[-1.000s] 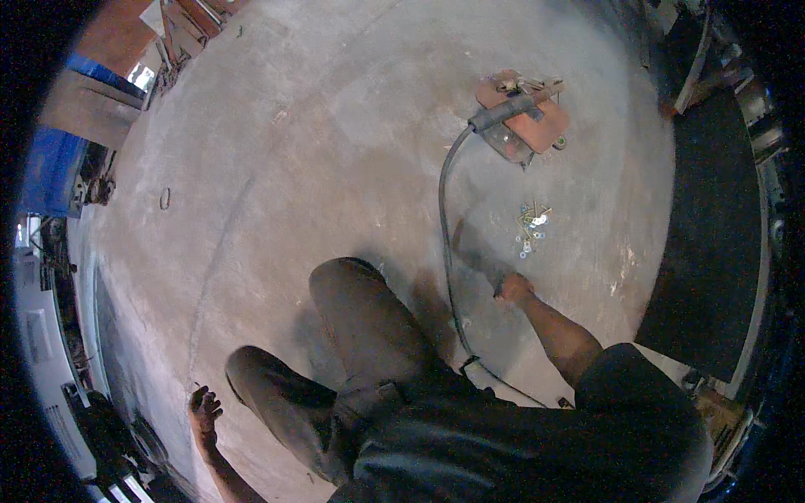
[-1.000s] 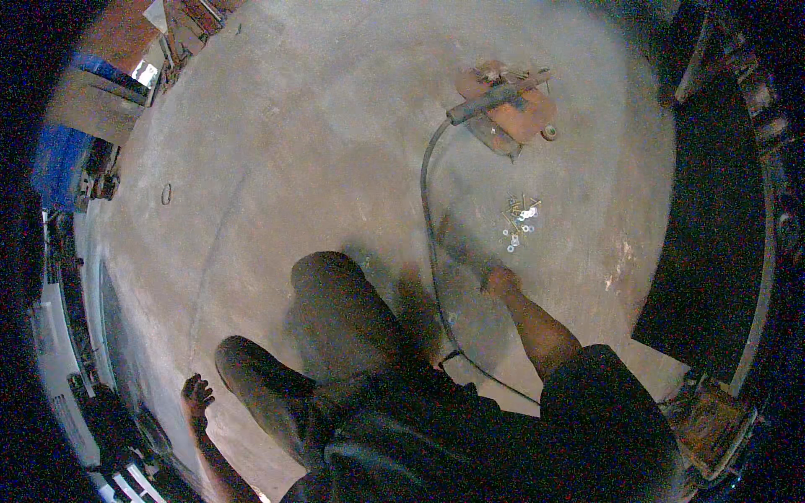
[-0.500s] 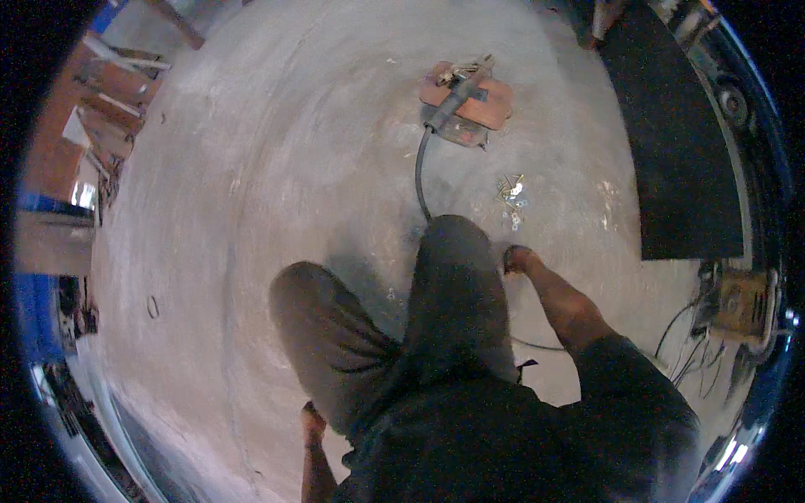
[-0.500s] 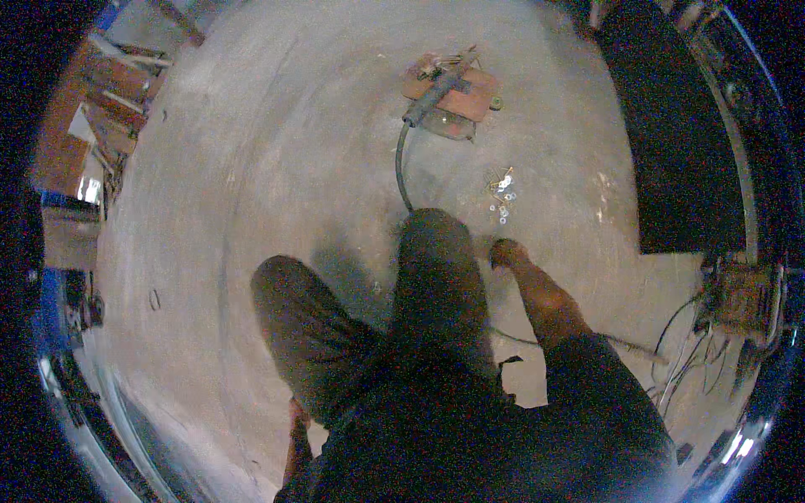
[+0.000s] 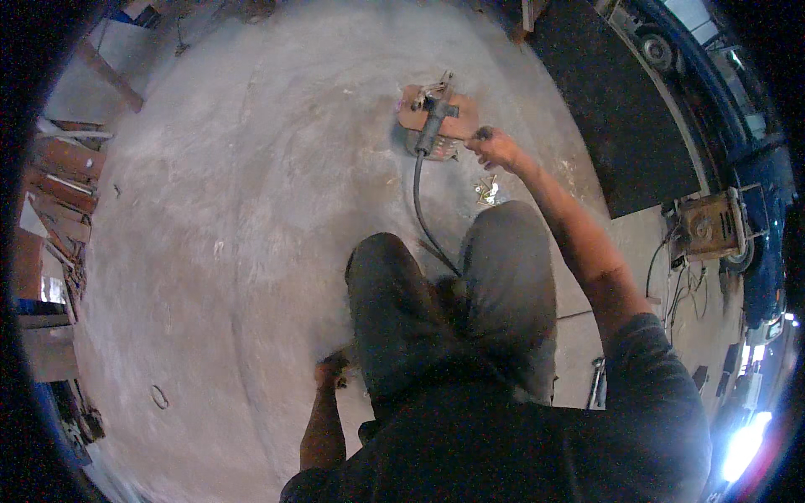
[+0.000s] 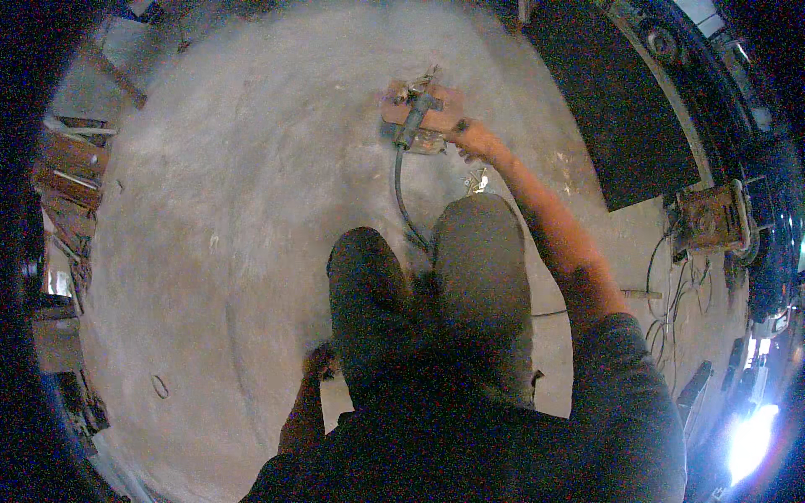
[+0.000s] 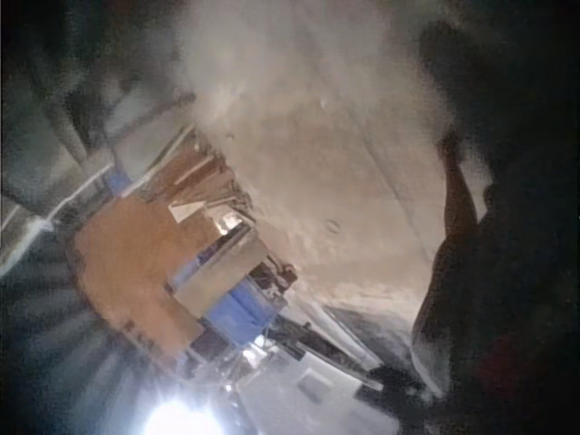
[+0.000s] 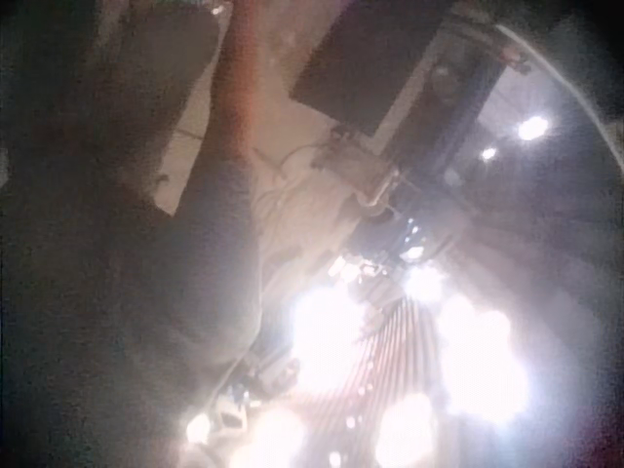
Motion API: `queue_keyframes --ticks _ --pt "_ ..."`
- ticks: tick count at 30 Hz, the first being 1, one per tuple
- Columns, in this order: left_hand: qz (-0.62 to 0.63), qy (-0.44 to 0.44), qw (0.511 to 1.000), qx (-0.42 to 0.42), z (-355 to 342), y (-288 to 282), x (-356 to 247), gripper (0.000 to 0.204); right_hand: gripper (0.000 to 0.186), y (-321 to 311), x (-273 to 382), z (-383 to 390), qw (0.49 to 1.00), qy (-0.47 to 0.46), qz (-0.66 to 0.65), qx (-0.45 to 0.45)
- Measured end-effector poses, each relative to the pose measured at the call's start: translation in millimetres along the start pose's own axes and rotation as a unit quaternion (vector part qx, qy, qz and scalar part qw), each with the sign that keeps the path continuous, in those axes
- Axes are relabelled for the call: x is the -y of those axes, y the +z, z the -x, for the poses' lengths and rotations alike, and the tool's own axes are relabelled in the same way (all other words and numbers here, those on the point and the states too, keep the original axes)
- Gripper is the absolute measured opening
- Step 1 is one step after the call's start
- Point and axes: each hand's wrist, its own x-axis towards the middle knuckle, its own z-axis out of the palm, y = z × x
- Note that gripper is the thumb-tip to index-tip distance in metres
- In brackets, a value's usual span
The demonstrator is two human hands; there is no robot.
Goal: The person picks up a dark metal sheet and places it on a wooden plank on the floor. They then use a corded drill to make holes along the edge of the metal sheet.
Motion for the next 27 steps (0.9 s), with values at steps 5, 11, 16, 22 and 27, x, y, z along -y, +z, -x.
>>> queue_keyframes --ticks 5,11,16,22,27 --pt "-0.231 0.122 0.963 -0.065 20 15 -35 0.032 0.066 19 22 -59 0.995 -0.027 0.098 -0.001" --pt "0.424 -0.07 0.899 -0.08 46 17 -12 0.04 0.077 55 38 -109 0.959 0.007 0.171 -0.227" --pt "0.22 -0.107 0.966 -0.077 23 -2 -28 0.03 0.068 7 -13 -119 0.983 -0.103 -0.083 -0.131" --pt "-0.126 -0.052 0.975 -0.177 -62 -154 -124 0.02 0.068 -91 -58 -71 0.94 -0.03 -0.335 -0.048" --pt "0.252 0.122 0.943 -0.181 -183 -144 -431 0.051 0.058 -219 -157 -36 0.875 0.001 -0.482 0.049"
